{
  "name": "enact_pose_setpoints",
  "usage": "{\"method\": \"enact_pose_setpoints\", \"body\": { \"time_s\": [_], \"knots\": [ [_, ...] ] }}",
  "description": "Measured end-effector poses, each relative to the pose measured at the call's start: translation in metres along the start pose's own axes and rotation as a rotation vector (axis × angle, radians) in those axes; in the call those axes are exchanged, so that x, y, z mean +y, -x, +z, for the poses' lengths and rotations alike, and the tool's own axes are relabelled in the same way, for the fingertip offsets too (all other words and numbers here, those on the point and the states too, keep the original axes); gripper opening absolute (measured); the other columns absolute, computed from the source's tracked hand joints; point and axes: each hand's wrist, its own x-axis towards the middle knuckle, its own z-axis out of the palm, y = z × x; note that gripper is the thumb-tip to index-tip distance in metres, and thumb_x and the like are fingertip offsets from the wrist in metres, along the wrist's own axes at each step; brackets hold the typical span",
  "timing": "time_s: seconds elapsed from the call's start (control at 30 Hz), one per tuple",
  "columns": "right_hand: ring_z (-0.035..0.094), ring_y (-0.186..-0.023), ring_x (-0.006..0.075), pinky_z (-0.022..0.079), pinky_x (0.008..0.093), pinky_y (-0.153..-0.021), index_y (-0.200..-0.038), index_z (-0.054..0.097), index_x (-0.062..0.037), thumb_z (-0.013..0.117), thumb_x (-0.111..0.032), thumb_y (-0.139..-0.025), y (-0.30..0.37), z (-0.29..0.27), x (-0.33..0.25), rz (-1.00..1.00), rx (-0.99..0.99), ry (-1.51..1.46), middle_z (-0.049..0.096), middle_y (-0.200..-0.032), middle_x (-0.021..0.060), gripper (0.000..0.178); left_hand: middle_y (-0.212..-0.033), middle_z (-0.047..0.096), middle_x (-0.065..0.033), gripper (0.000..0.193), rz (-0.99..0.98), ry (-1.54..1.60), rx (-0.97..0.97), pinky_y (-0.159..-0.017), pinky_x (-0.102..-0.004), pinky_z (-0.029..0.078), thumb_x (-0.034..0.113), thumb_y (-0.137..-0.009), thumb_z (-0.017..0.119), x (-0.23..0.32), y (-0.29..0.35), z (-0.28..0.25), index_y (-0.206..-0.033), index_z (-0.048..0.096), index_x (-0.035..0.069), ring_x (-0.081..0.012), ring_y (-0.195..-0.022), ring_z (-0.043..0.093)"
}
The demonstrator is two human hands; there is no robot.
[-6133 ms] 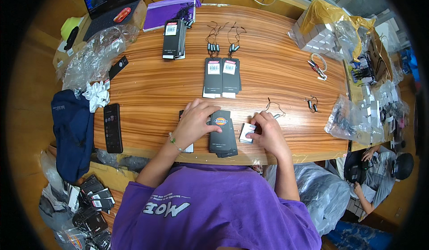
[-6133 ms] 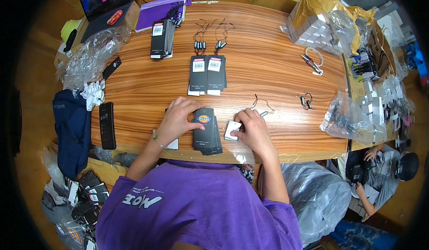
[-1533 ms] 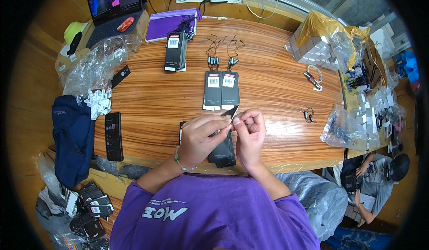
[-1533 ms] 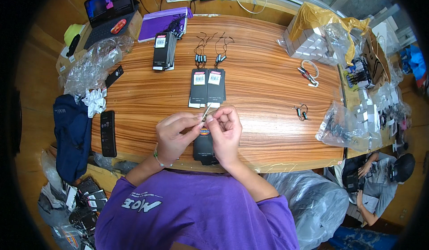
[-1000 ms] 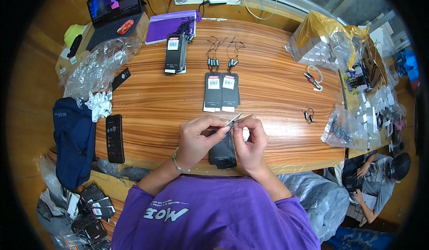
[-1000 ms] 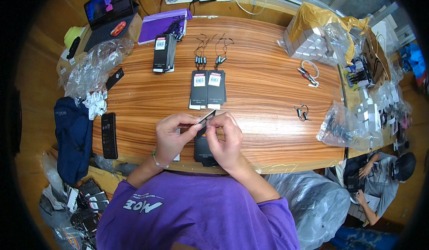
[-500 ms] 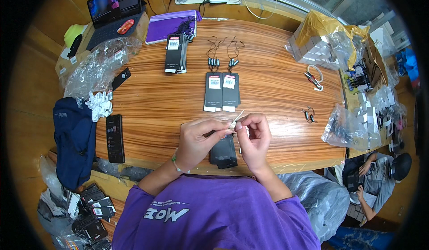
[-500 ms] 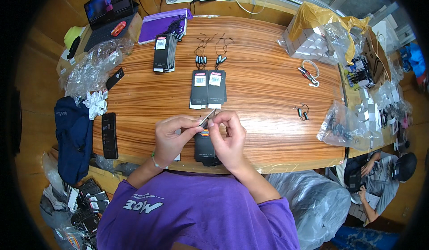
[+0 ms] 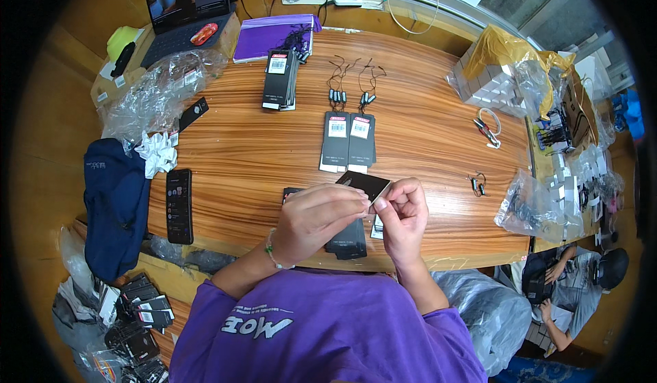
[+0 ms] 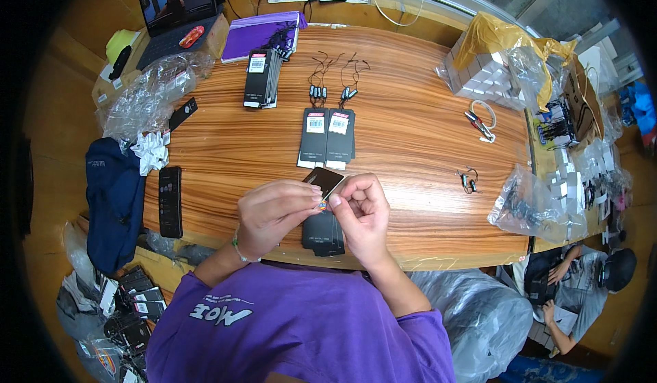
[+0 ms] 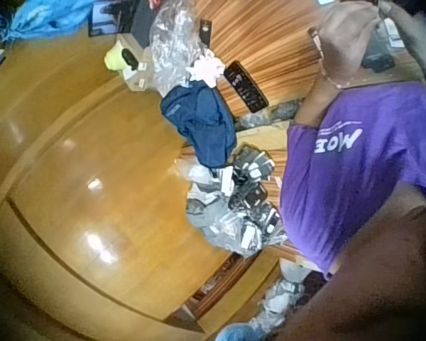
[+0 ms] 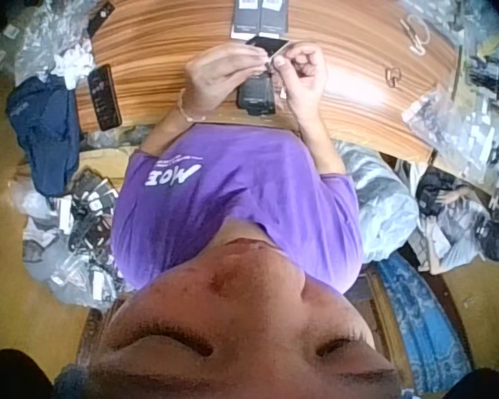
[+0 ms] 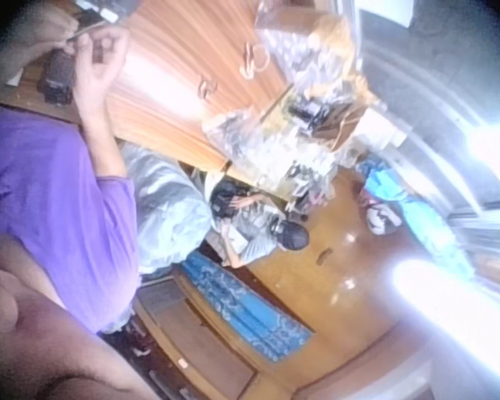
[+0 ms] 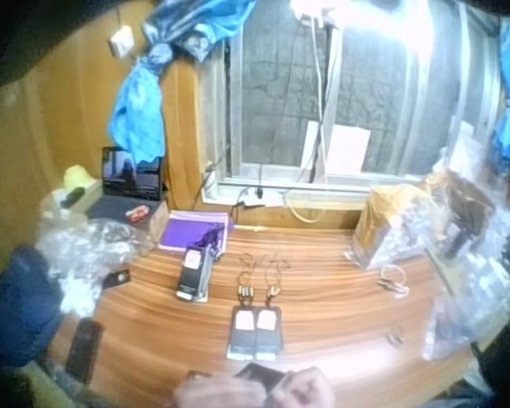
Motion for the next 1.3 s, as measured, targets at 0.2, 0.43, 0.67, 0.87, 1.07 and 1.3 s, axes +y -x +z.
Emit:
{"method": "enact_pose_setpoints", "body": {
  "time_s": [0.2,0.43,0.67,0.87,1.07,1.3],
  "knots": [
    [0.050,-0.067,0.0053,0.041,0.0176,-0.063,-0.089,0.041,-0.0036,0.052,0.007,-0.082,0.001,0.003,0.004,-0.029,0.029,-0.009,0.052,-0.078,0.0034,0.016,-0.086,0.064,-0.0088,0.017,0.001,-0.028,-0.022,-0.068,-0.0288,0.052,0.000,-0.068,0.068,0.001,0.001,0.001,-0.085,0.062,0.001,-0.0210,-0.079,0.063],
    [0.057,-0.077,0.0096,0.045,0.0197,-0.069,-0.102,0.044,0.0004,0.054,0.006,-0.082,-0.002,0.006,0.002,0.014,0.007,0.033,0.059,-0.082,0.0073,0.023,-0.084,0.064,-0.0086,0.015,-0.030,-0.111,0.023,-0.066,-0.0292,0.052,0.001,-0.070,0.067,-0.004,0.002,0.002,-0.084,0.062,0.001,-0.0217,-0.078,0.063],
    [0.061,-0.080,0.0155,0.047,0.0249,-0.074,-0.103,0.050,0.0017,0.052,-0.002,-0.086,-0.014,0.001,-0.008,0.328,-0.059,-0.068,0.061,-0.082,0.0099,0.017,-0.088,0.062,-0.0052,0.019,0.148,-0.357,-0.024,-0.065,-0.0297,0.050,0.008,-0.067,0.064,-0.019,-0.001,-0.004,-0.085,0.062,0.005,-0.0201,-0.081,0.061],
    [0.057,-0.082,0.0154,0.047,0.0279,-0.076,-0.094,0.054,-0.0028,0.052,-0.008,-0.087,-0.011,-0.010,0.009,0.555,-0.035,-0.465,0.058,-0.091,0.0059,0.009,-0.087,0.059,-0.0022,0.017,0.349,-0.469,-0.112,-0.071,-0.0336,0.047,0.012,-0.068,0.060,-0.021,-0.011,-0.011,-0.085,0.062,0.011,-0.0176,-0.089,0.056],
    [0.054,-0.083,0.0151,0.045,0.0317,-0.079,-0.092,0.053,-0.0062,0.052,-0.009,-0.087,-0.013,-0.014,0.005,0.456,0.104,-0.257,0.055,-0.090,0.0043,0.005,-0.083,0.061,-0.0034,0.013,0.347,-0.304,-0.186,-0.069,-0.0328,0.048,0.010,-0.070,0.061,-0.027,-0.011,-0.011,-0.083,0.062,0.007,-0.0188,-0.079,0.060],
    [0.051,-0.073,0.0187,0.045,0.0382,-0.080,-0.097,0.041,-0.0094,0.045,-0.014,-0.092,-0.040,-0.017,-0.023,-0.054,-0.013,-0.419,0.051,-0.078,0.0078,0.008,-0.078,0.064,-0.0106,0.017,0.022,-0.139,0.056,-0.057,-0.0246,0.049,-0.001,-0.072,0.065,-0.022,-0.004,0.000,-0.089,0.063,0.000,-0.0195,-0.069,0.063]
  ]
}}
